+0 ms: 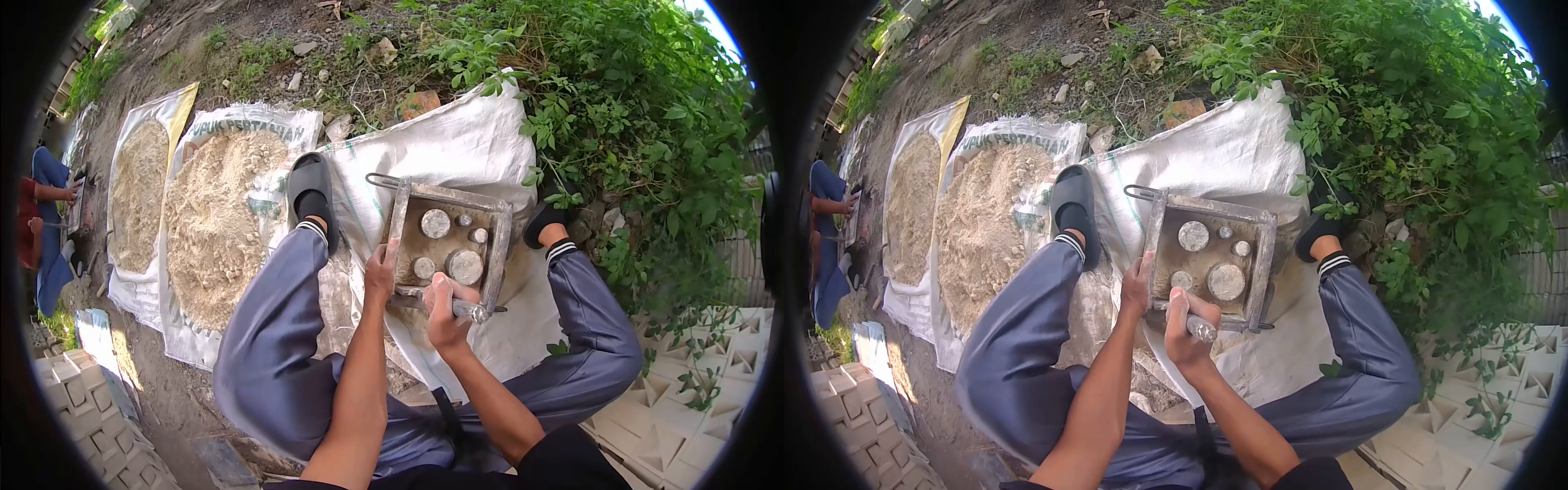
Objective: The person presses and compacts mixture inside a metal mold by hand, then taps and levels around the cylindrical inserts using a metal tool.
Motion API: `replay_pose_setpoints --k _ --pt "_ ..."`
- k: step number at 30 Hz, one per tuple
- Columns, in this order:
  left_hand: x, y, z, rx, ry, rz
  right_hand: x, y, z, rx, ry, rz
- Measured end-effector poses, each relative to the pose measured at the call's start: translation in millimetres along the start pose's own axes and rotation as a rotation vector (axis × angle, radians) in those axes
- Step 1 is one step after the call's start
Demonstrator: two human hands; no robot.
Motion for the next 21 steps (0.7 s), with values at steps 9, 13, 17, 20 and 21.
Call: replay_pose_setpoints --k 9,13,17,20,21 --pt "0 -1 -2 0.028 0.101 -0.114 -14 -13 1 0.026 -0.051 -0.024" --pt "-2 0 -5 0.023 0.066 -0.056 -13 -20 -7 0.011 -0.067 0.002" --pt "2 -2 4 0.033 0.099 -0.075 -20 -37 14 0.082 -0.137 -0.111" --pt "0 -1 0 0.128 0.076 -0.085 -15 -41 -11 0.027 -0.099 -0.061" --pt "-5 0 -9 0.072 0.076 -0.089 -10 -42 -7 0.012 -0.082 -0.037"
Point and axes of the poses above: each hand's wrist, its own x-axis towards the middle knuckle, its own y-axis out of the palm, z = x × y, the point moved 6 cm from there along x, towards the middle knuckle
